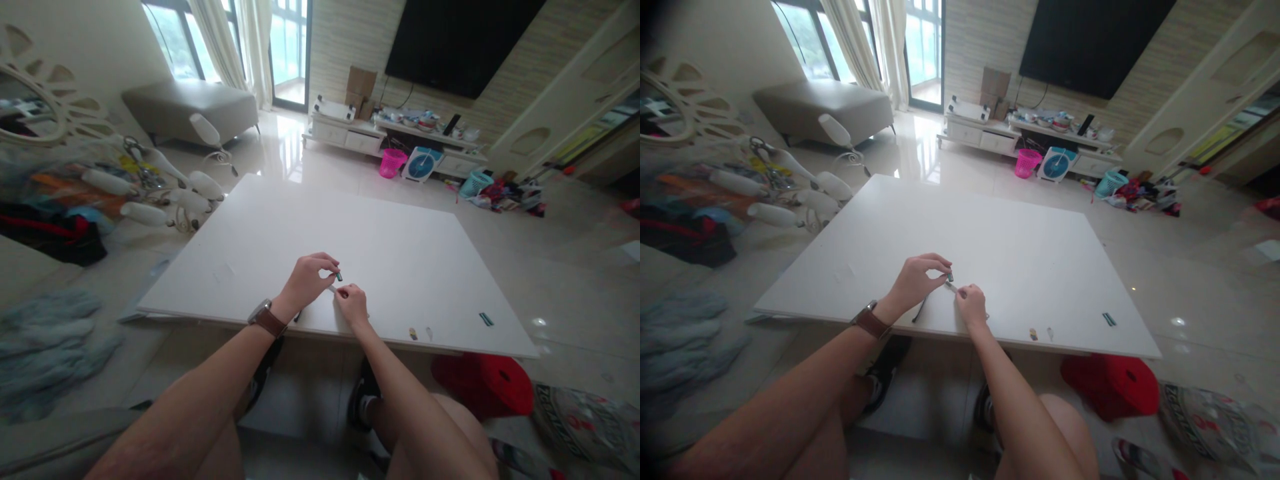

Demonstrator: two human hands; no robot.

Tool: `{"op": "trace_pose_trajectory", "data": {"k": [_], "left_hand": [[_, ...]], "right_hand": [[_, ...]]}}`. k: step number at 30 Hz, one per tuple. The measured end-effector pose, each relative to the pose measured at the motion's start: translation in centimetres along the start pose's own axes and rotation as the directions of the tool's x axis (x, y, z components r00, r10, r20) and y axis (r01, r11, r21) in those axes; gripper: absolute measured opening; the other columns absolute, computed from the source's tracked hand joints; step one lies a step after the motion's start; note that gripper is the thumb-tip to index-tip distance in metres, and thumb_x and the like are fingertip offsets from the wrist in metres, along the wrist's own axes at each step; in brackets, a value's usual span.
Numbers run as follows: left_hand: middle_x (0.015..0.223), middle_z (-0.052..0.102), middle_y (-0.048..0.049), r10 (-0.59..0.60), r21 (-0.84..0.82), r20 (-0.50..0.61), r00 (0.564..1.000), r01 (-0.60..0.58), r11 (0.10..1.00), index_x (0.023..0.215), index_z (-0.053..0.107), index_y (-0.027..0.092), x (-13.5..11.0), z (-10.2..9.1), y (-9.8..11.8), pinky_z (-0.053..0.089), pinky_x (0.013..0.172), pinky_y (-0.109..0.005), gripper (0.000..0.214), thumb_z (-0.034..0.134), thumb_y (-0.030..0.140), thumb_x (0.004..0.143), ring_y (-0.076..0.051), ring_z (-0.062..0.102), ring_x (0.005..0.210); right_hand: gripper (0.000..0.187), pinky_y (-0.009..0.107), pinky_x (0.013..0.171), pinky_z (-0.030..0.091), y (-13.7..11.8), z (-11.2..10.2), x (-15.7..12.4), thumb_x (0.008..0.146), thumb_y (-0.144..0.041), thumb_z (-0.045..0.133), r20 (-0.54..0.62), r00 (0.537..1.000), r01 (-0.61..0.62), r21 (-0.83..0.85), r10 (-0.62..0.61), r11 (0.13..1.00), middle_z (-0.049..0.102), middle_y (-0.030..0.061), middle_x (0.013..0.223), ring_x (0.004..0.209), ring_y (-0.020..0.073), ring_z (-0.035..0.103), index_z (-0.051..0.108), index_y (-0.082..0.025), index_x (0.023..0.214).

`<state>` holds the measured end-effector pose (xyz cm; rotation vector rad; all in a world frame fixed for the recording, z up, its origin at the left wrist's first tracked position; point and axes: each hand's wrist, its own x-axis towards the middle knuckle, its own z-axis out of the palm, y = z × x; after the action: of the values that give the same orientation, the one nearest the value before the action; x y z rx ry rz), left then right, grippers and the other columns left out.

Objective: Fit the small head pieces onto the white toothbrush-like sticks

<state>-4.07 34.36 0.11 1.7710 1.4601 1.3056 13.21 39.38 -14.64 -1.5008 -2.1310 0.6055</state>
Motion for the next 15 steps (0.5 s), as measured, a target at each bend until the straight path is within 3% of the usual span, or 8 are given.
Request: {"op": "trace_pose_trajectory", "data": {"k": [4, 7, 9, 11, 13, 15], "left_hand": [[0.099, 0.075, -0.0056, 0.047, 0.068, 0.098, 0.994, -0.054, 0.996, 0.079, 0.076, 0.021, -0.3, 0.4, -0.7, 0.053, 0.086, -0.030, 0.020, 0.064, 0.005, 0.077, -0.018, 0.070, 0.091], [0.099, 0.074, -0.0065, 0.060, 0.124, 0.139, 0.989, -0.077, 0.989, 0.080, 0.077, 0.020, -0.3, 0.6, -1.2, 0.052, 0.085, -0.030, 0.019, 0.063, 0.007, 0.079, -0.018, 0.069, 0.090], [0.097, 0.074, -0.0072, 0.050, 0.178, 0.143, 0.988, -0.076, 0.981, 0.081, 0.077, 0.020, -0.3, 0.7, -1.5, 0.051, 0.085, -0.031, 0.016, 0.064, 0.010, 0.080, -0.018, 0.068, 0.088], [0.093, 0.073, -0.0074, 0.036, 0.231, 0.143, 0.989, -0.069, 0.970, 0.082, 0.077, 0.020, -0.1, 0.8, -1.7, 0.050, 0.083, -0.031, 0.013, 0.066, 0.014, 0.081, -0.018, 0.067, 0.084], [0.088, 0.072, -0.0070, 0.020, 0.270, 0.153, 0.988, -0.062, 0.961, 0.080, 0.078, 0.020, 0.0, 1.0, -1.7, 0.050, 0.079, -0.030, 0.011, 0.067, 0.016, 0.081, -0.018, 0.066, 0.079], [0.082, 0.071, -0.0063, 0.007, 0.297, 0.168, 0.986, -0.058, 0.953, 0.076, 0.077, 0.020, 0.1, 1.2, -1.6, 0.048, 0.074, -0.029, 0.011, 0.068, 0.019, 0.081, -0.017, 0.064, 0.074]], "right_hand": [[0.011, 0.027, 0.080, 0.042, -0.3, -0.3, 0.1, 0.083, -0.021, 0.067, -0.039, 0.999, -0.016, 0.030, 0.017, 0.999, 0.066, 0.0065, 0.080, 0.083, 0.0176, 0.059, 0.077, -0.016, 0.082], [0.018, 0.028, 0.078, 0.044, -1.5, -1.7, 0.8, 0.083, -0.031, 0.067, -0.119, 0.991, -0.040, 0.232, 0.069, 0.972, 0.068, 0.0065, 0.083, 0.081, 0.0175, 0.061, 0.076, -0.015, 0.085], [0.026, 0.028, 0.074, 0.047, -2.7, -2.9, 1.3, 0.087, -0.038, 0.062, -0.116, 0.982, -0.077, 0.473, 0.148, 0.878, 0.070, 0.0059, 0.081, 0.075, 0.0169, 0.062, 0.074, -0.015, 0.084], [0.034, 0.029, 0.071, 0.050, -3.8, -4.2, 1.5, 0.088, -0.045, 0.060, -0.033, 0.983, -0.111, 0.671, 0.178, 0.733, 0.071, 0.0059, 0.077, 0.071, 0.0173, 0.064, 0.074, -0.015, 0.081], [0.035, 0.030, 0.071, 0.052, -4.6, -5.2, 1.4, 0.082, -0.049, 0.068, 0.045, 0.990, -0.120, 0.773, 0.135, 0.623, 0.072, 0.0063, 0.075, 0.071, 0.0184, 0.066, 0.074, -0.015, 0.080], [0.033, 0.031, 0.073, 0.053, -5.1, -6.0, 1.0, 0.073, -0.048, 0.077, 0.089, 0.992, -0.127, 0.806, 0.095, 0.577, 0.073, 0.0066, 0.076, 0.072, 0.0197, 0.067, 0.076, -0.016, 0.079]]}}
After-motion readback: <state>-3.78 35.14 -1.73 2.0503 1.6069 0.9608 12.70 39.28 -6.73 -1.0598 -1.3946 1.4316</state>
